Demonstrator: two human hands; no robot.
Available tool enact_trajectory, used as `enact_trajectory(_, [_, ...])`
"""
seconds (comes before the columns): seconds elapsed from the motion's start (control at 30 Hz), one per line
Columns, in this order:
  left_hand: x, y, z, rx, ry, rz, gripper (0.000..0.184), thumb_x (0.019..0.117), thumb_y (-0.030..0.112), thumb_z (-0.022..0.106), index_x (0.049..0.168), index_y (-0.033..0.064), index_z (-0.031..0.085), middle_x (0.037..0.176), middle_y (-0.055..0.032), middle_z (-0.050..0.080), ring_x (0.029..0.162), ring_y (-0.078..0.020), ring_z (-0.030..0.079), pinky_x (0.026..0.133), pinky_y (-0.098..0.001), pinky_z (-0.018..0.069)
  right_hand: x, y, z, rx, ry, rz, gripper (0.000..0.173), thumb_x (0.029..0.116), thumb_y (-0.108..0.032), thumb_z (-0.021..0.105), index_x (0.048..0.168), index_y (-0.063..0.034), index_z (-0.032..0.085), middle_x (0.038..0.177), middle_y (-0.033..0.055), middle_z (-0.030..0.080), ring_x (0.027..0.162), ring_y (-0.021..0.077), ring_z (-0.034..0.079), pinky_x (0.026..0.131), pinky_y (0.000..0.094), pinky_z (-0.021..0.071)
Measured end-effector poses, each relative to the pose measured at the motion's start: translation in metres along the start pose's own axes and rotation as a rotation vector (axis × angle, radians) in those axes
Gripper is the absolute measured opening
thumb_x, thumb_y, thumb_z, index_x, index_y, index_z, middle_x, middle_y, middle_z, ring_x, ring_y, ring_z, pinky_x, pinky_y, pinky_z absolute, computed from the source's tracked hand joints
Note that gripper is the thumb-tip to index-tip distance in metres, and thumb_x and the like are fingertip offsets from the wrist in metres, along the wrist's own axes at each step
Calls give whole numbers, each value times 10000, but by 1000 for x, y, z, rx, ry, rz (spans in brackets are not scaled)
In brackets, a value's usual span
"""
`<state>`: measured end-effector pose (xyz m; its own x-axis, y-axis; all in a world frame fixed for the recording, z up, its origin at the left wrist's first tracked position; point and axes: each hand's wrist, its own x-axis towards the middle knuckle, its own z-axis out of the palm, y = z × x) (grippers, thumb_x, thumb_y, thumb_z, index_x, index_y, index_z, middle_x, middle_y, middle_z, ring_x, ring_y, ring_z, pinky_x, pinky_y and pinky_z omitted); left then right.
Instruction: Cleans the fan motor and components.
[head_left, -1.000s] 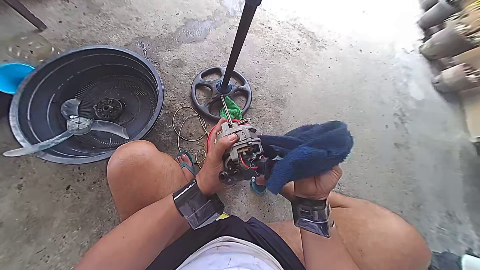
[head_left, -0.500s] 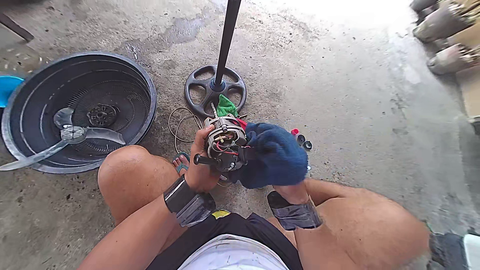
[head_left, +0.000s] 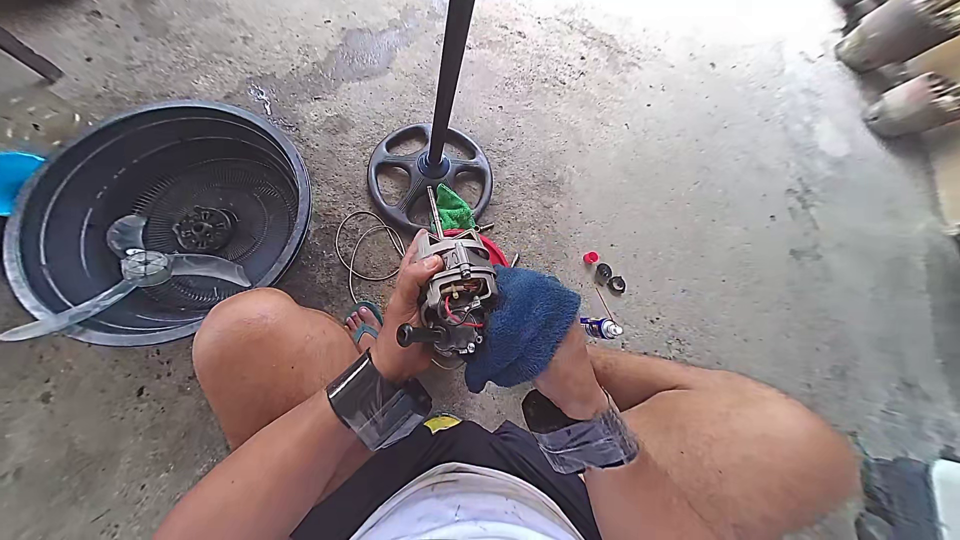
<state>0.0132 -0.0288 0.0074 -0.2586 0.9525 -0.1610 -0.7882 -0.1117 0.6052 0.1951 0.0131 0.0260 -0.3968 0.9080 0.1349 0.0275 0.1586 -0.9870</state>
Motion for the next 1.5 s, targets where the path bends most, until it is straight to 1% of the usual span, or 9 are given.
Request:
enact_trajectory(0.07, [0, 0, 1, 9, -4, -6, 532, 935, 433, 648, 1386, 180, 522, 1056, -31, 711, 961, -108, 700, 845, -290, 597, 2, -2, 1, 13, 20, 23, 625, 775, -172, 859, 1267, 7, 517, 1094, -59, 715, 1054, -18, 668, 975, 219, 567])
enact_trajectory(0.27, [1, 2, -2, -34, -23, -46, 302, 1000, 398, 531, 1073, 151, 689, 925, -57, 708, 875, -120, 698, 791, -310, 597, 5, 15, -21, 143, -122, -4, 428, 874, -163, 787, 1254, -168, 592, 1113, -142, 723, 1076, -16, 666, 981, 250, 568])
enact_trajectory(0.4, [1, 0, -3, 4, -23, -37, 449, 959, 387, 602, 1358, 187, 553, 1050, -33, 706, 959, -109, 695, 841, -296, 593, 7, -4, -2, 122, -36, 111, 560, 777, -113, 833, 1236, -44, 522, 1050, -94, 712, 1013, -31, 670, 942, 203, 572])
enact_trajectory(0.6, [0, 1, -3, -43, -65, -62, 318, 950, 400, 614, 1175, 179, 653, 970, -42, 711, 901, -112, 701, 810, -302, 597, 4, 10, -23, 216, -141, 50, 450, 854, -155, 807, 1247, -174, 590, 1110, -147, 726, 1074, -18, 670, 981, 242, 568])
enact_trajectory(0.83, [-1, -3, -1, -30, -65, -56, 358, 958, 403, 605, 1228, 172, 648, 998, -44, 718, 920, -116, 704, 820, -304, 599, 5, -1, -2, 39, 16, 28, 468, 830, -128, 800, 1214, -41, 547, 1033, -113, 719, 999, -54, 668, 940, 188, 568])
enact_trajectory(1.0, [3, 1, 11, 6, 147, -84, 450, 983, 445, 590, 1327, 156, 556, 1052, -94, 689, 950, -182, 691, 832, -367, 595, 3, 23, -25, -146, 278, -200, 464, 810, -105, 808, 1198, -28, 564, 1053, -46, 717, 1033, 46, 689, 961, 304, 591])
enact_trajectory(1.17, [6, 1, 13, 13, 224, -56, 483, 983, 419, 629, 1384, 169, 533, 1078, -122, 688, 941, -197, 696, 809, -361, 599, -3, -12, -26, -714, -80, -390, 344, 862, -337, 793, 1011, -35, 720, 966, 99, 741, 957, 150, 711, 900, 369, 582])
enact_trajectory(1.3, [4, -7, 18, 119, 322, -11, 665, 950, 392, 689, 1515, 197, 398, 1203, -120, 659, 1061, -217, 665, 894, -392, 575, 8, -27, -12, -1352, -117, -637, 344, 910, -413, 615, 794, -108, 726, 794, 145, 736, 791, 328, 726, 667, 497, 547])
enact_trajectory(1.5, [8, -7, 14, 157, 308, 75, 758, 913, 367, 732, 1544, 184, 356, 1272, -128, 638, 1124, -237, 653, 946, -415, 567, 25, -11, -28, -1032, -186, -643, 348, 836, -438, 768, 909, -100, 733, 916, 152, 753, 938, 249, 731, 876, 423, 576])
